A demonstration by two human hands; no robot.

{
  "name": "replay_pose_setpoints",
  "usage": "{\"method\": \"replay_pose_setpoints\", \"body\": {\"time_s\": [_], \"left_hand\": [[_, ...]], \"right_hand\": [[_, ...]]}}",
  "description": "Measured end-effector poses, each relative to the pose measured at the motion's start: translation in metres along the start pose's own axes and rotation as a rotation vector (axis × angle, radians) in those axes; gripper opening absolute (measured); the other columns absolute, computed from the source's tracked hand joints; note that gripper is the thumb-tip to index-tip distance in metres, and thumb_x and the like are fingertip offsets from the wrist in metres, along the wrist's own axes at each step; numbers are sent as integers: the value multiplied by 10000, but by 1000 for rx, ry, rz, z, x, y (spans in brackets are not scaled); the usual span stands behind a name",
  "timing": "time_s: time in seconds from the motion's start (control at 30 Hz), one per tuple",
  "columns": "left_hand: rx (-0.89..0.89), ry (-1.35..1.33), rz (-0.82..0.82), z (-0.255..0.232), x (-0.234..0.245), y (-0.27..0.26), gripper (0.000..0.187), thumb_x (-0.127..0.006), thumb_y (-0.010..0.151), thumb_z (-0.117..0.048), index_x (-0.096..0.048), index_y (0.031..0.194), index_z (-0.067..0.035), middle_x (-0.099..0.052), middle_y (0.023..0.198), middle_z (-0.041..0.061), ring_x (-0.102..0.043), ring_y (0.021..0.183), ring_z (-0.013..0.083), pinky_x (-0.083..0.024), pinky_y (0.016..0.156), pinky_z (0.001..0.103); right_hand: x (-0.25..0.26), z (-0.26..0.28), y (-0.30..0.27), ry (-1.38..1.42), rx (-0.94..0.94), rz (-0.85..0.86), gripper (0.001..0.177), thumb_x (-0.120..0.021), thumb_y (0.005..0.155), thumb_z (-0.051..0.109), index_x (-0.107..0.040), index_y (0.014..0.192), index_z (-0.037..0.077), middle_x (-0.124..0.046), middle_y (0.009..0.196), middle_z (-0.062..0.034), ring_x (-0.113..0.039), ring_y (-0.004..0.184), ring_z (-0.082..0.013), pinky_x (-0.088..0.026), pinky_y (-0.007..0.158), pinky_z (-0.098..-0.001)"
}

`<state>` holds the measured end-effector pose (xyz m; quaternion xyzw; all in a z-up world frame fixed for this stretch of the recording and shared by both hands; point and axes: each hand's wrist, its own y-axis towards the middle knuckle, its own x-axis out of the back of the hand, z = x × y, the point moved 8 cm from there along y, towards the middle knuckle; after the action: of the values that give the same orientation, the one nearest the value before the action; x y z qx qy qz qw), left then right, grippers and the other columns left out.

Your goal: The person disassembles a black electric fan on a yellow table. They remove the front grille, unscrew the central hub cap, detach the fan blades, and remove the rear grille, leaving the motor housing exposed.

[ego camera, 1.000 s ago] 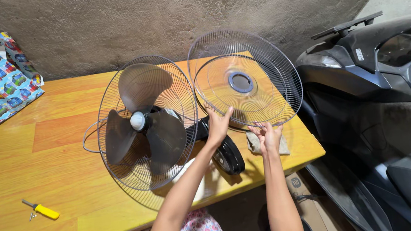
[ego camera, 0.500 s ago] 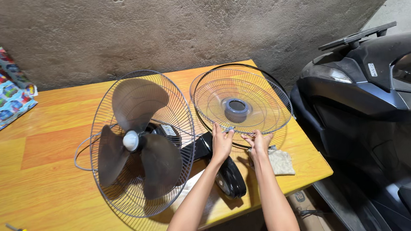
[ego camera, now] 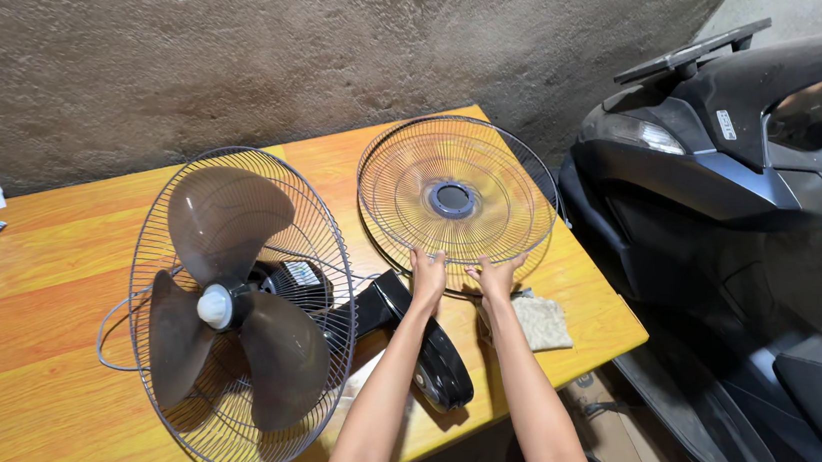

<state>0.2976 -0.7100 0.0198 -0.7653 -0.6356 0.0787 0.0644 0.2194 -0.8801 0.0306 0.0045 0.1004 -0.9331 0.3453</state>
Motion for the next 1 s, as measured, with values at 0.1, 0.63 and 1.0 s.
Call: {"method": "replay_pose_setpoints", "body": {"time_s": [0.1, 0.63, 1.0], "left_hand": [[64, 95, 31, 14, -12, 3, 826, -556, 1028, -349, -152, 1584, 109, -102, 1669, 319, -165, 1567, 423, -196, 1263, 418], [117, 327, 272, 22, -64, -24, 877, -361, 1030, -510, -26, 1586, 80, 19, 1660, 318, -149, 1536, 446, -192, 1259, 443], [-462, 721, 150, -85, -25, -88, 853, -594, 938, -321, -205, 1549, 130, -230, 1615, 350, -195, 1528, 484, -195, 1242, 492]], "right_hand": [[0, 24, -30, -649, 350, -63, 985, -719, 903, 130, -45, 1621, 144, -514, 1322, -430, -541, 1139, -521, -477, 952, -565], [12, 36, -36, -1589, 804, -148, 300, -578, 935, 162, -758, 1166, 230, -647, 1399, -138, -491, 1387, -393, -184, 1215, -647], [-13, 48, -69, -1654, 828, -100, 537, -456, 990, 419, -572, 1476, 223, -346, 1623, -166, -226, 1529, -373, 43, 1176, -701]]}}
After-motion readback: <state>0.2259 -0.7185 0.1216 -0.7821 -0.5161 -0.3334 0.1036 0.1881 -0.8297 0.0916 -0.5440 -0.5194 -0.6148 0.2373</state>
